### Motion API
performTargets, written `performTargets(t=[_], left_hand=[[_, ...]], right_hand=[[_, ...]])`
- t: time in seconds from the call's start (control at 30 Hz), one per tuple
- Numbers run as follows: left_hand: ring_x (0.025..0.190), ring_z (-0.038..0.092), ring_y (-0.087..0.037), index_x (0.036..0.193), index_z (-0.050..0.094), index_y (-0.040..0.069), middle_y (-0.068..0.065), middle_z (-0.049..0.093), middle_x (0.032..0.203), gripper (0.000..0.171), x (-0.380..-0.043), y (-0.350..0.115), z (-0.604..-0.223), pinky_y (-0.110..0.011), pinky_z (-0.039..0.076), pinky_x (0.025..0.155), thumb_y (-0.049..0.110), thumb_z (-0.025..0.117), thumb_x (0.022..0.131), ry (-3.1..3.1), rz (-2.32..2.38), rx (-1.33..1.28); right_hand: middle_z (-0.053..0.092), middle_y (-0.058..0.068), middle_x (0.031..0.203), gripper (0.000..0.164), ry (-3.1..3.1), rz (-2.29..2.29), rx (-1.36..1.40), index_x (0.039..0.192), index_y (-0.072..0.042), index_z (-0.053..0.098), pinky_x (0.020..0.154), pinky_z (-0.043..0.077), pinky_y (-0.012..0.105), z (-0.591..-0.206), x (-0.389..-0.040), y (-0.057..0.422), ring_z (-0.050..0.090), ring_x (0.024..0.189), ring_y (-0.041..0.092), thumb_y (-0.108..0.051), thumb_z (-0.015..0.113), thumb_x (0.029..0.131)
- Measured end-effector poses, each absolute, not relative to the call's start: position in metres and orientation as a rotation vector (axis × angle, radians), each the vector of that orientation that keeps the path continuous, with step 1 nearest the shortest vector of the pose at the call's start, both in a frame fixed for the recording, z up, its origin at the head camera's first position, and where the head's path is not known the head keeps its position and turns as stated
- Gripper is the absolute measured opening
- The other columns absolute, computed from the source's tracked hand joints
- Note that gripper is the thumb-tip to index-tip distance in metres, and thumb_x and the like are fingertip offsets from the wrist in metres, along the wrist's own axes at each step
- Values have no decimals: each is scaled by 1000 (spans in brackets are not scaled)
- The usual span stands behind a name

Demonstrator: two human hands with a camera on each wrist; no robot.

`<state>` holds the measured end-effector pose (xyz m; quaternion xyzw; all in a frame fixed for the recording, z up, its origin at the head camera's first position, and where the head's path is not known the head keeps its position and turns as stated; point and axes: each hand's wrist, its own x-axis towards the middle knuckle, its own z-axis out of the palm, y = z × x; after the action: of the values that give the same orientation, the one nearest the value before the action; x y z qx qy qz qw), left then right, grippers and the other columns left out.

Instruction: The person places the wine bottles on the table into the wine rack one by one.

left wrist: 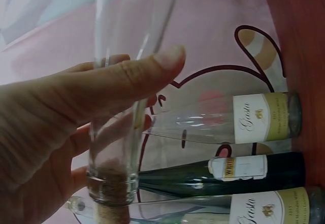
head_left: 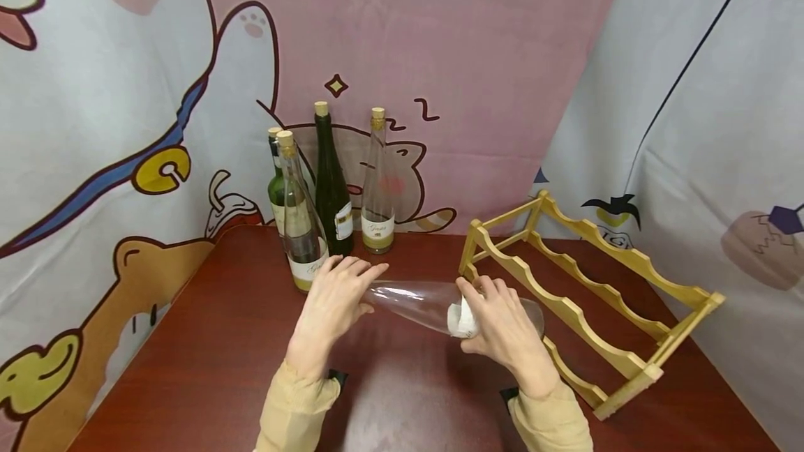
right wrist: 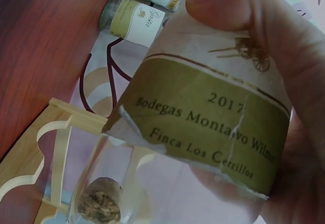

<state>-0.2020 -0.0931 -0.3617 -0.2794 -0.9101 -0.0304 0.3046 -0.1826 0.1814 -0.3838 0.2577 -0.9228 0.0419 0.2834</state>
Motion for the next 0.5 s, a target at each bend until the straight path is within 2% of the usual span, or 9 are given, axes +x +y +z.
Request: performTargets(t=[0.27, 0.5], left_hand=[[83, 64, -17, 104, 67, 20, 4, 71, 89, 57, -209, -93, -370, -36, 46, 82, 27, 89, 52, -2368, -47, -733], [73, 65, -18, 91, 66, 19, 5, 69, 79, 43, -212, -92, -375, -34, 47, 71, 16, 86, 53, -2381, -64, -730]], right_hand=[[57, 12, 95, 89, -2490, 117, 689, 118, -9, 56, 66, 44, 41, -383, -181, 182, 53, 82, 30, -29, 86, 36], [57, 11, 95, 87, -2499, 113, 687, 117, -9, 56, 65, 43, 40, -383, -180, 183, 52, 82, 29, -27, 85, 37]])
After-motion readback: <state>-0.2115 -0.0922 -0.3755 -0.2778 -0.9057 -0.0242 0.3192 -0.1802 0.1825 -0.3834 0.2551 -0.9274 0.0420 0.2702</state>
